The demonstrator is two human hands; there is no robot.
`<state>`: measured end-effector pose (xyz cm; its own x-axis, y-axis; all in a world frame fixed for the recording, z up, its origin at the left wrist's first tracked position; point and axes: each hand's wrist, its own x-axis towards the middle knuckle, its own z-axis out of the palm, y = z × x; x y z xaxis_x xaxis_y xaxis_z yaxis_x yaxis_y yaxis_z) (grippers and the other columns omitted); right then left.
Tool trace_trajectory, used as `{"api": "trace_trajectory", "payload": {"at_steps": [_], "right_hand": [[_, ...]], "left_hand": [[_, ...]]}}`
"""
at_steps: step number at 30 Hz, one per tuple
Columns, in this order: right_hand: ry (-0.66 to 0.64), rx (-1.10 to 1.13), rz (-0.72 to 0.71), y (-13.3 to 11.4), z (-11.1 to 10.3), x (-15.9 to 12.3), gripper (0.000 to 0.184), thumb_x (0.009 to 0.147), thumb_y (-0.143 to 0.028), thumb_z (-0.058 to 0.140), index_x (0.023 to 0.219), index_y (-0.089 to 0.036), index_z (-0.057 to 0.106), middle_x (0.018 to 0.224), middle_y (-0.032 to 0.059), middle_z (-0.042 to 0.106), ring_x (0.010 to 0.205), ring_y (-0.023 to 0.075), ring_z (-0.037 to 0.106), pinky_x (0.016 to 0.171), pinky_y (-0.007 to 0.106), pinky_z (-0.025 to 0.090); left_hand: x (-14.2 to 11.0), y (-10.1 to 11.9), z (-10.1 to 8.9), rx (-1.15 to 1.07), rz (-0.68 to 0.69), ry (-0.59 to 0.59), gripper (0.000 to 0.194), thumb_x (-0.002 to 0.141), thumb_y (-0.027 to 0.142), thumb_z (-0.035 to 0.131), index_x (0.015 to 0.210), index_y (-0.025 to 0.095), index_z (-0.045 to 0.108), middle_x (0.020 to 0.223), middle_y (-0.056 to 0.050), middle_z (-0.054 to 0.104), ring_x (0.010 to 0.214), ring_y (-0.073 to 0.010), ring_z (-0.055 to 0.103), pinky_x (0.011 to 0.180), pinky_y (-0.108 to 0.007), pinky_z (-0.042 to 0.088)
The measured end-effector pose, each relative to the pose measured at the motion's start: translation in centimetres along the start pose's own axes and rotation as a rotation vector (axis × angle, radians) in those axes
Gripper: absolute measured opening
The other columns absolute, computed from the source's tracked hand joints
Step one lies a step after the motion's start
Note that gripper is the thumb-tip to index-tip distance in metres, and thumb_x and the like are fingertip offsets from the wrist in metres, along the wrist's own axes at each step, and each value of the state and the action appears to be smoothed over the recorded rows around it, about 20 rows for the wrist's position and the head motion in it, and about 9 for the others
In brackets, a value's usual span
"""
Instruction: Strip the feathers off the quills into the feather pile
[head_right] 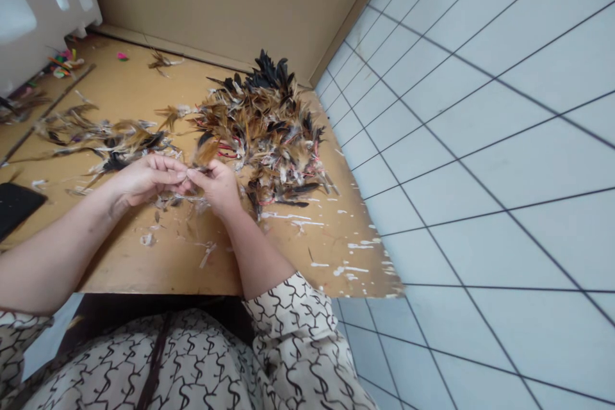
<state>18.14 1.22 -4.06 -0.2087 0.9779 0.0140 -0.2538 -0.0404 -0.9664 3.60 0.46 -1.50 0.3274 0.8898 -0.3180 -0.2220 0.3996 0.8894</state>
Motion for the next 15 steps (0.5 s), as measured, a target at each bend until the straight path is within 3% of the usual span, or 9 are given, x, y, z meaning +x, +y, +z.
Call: {"api": "trace_trajectory", "payload": {"at_steps": [15], "right_hand": [[-0.063, 0.032, 0.041, -0.26, -0.12, -0.02, 0.037, 0.041, -0.036, 0.083, 0.062, -0.018, 0.060, 0.056, -0.0058, 0.061, 0.050, 0.0073, 0.053, 0.057, 0.025, 0.047]], "left_hand": [[0.31, -0.45, -0.66, -0.029, -0.023, -0.061, 0.011, 0.055, 0.004, 0.075, 0.056, 0.011, 0.066, 0.051, -0.003, 0.065, 0.046, -0.0092, 0.059, 0.050, -0.019, 0.049]]}}
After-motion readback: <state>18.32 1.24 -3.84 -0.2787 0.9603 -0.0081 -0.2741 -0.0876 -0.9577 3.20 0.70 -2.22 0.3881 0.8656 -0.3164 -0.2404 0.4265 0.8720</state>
